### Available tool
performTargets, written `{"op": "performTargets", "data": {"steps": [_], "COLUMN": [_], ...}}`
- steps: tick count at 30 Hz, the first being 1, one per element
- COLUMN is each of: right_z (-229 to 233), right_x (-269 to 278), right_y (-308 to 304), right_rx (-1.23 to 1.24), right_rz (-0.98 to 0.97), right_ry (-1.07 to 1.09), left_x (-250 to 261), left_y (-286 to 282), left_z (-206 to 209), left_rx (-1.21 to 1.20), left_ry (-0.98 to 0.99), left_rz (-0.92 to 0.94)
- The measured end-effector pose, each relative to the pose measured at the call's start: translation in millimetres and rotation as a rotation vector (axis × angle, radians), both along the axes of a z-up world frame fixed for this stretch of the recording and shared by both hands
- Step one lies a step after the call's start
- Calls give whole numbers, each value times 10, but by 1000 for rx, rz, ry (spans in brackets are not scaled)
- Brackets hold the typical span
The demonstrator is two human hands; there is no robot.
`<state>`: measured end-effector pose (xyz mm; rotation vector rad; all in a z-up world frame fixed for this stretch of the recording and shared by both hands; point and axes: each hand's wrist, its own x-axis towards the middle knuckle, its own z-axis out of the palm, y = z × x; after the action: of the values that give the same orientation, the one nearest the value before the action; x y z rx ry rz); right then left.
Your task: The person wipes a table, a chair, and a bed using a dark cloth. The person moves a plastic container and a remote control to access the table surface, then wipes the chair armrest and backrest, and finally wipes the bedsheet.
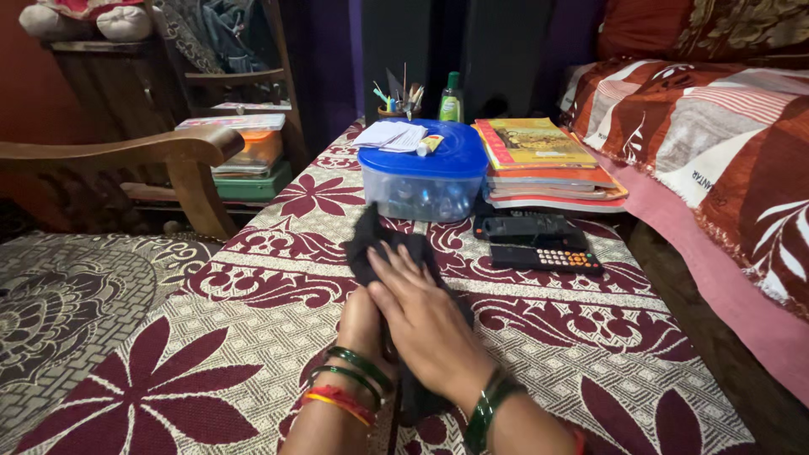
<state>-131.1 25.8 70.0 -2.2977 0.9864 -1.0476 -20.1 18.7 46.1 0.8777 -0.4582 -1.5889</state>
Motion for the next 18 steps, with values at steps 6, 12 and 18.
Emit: {"op": "performTargets", "data": {"steps": [6,12,18], "right_z": [89,-63,126], "right_x": [-97,11,-159], "right_y": [-321,-27,-526], "right_rx": [-61,-104,-152], "right_rz": [-248,-129,-312], "right_ry": [98,108,179], "left_x": [-168,29,-339], "left_y": [-43,-417,-280], "left_z": [13,-337,-152], "left_rx": [-45,-259,-139], "left_ry": [203,134,182], "left_rz": [-40,-62,34]}}
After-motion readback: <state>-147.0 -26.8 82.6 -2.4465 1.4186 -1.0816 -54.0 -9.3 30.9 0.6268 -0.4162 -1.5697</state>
